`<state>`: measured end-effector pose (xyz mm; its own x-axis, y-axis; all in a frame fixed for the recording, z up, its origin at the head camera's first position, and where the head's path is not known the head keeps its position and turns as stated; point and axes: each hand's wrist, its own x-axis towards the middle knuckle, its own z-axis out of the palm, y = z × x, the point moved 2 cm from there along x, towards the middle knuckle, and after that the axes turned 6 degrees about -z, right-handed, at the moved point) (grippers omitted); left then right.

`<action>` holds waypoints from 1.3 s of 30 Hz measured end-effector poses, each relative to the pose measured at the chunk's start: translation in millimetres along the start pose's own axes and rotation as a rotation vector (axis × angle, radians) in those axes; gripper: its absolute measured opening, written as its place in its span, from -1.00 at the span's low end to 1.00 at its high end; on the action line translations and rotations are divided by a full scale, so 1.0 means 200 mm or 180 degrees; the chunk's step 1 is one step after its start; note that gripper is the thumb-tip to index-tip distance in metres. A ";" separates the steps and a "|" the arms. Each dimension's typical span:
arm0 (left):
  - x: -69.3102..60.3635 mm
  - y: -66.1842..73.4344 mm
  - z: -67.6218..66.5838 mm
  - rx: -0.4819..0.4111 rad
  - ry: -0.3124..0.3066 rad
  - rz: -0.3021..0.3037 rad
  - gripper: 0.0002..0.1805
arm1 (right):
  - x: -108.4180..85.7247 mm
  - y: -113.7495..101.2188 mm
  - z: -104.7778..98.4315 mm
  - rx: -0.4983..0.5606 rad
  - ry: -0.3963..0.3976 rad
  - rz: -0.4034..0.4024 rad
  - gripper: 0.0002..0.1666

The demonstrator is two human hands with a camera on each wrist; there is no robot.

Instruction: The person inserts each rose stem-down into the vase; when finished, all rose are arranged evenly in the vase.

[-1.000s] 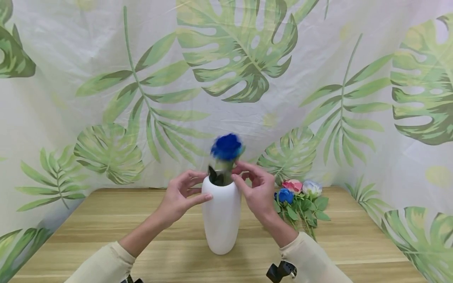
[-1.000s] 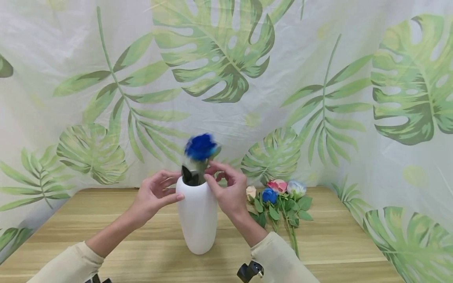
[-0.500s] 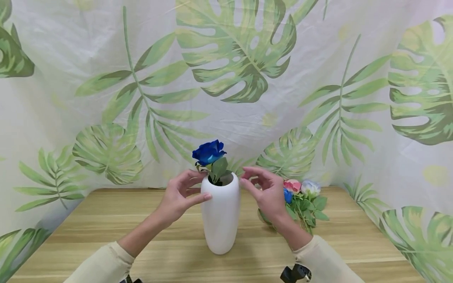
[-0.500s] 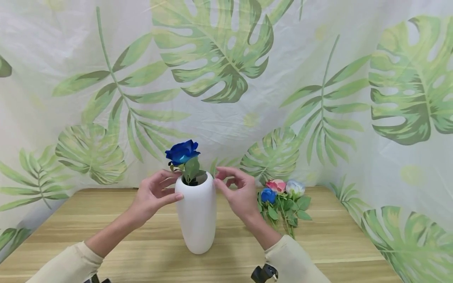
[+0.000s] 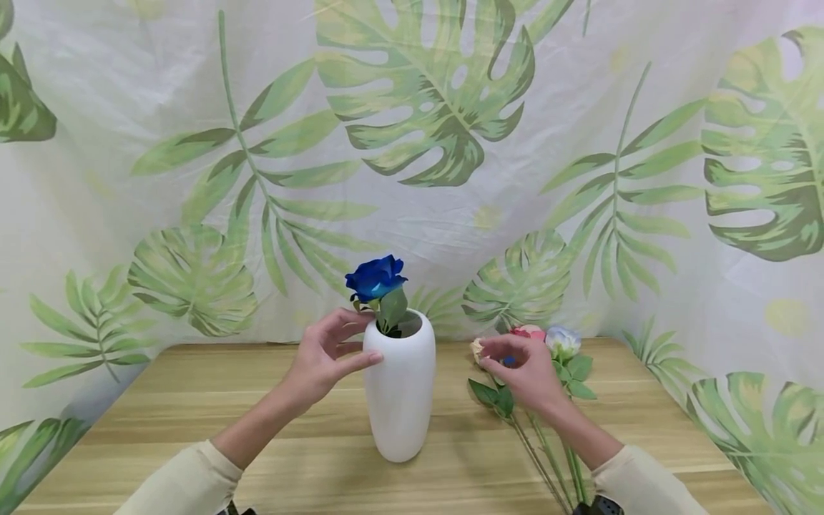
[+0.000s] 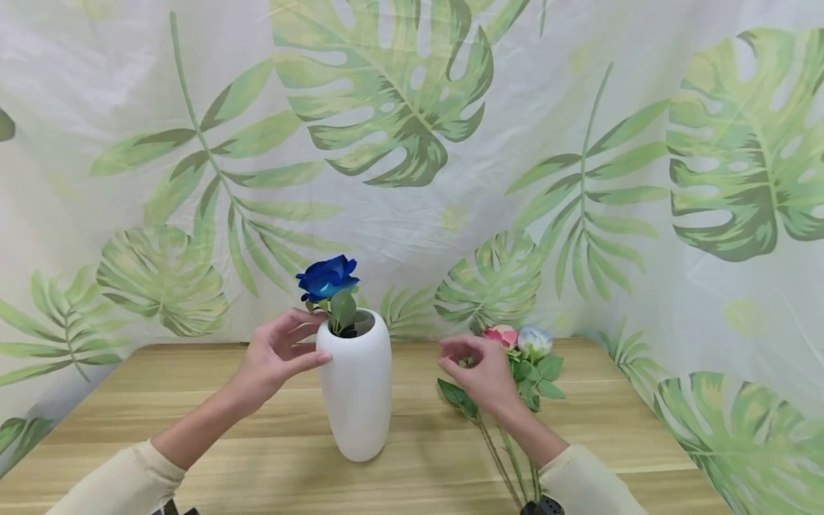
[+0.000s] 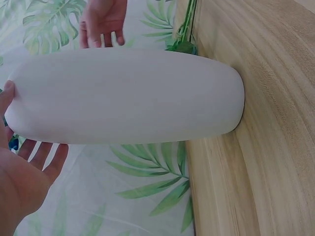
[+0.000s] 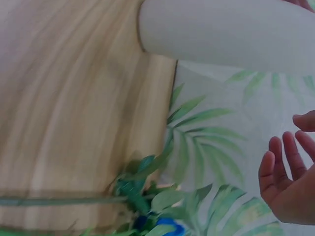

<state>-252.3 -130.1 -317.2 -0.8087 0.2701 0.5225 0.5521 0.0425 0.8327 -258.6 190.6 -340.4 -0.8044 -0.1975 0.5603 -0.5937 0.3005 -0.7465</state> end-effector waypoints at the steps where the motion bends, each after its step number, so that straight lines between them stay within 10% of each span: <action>1: 0.00 0.00 0.00 -0.0005 0.0002 -0.0003 -0.57 | -0.01 0.02 -0.02 -0.0058 -0.0040 0.0085 -0.78; 23: -0.04 -0.02 0.04 0.0024 0.0254 0.0360 -0.58 | -0.24 0.27 -0.17 -0.0636 -0.0900 0.1061 -0.62; 39: -0.19 -0.15 0.09 0.0119 0.0307 0.0037 -0.12 | -0.28 0.31 -0.15 -0.0996 -0.1171 0.1199 -0.61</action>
<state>-235.3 -124.8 -365.7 -0.8169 0.1769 0.5489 0.5674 0.0763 0.8199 -249.6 248.4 -407.2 -0.9455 -0.3168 0.0760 -0.2776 0.6612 -0.6970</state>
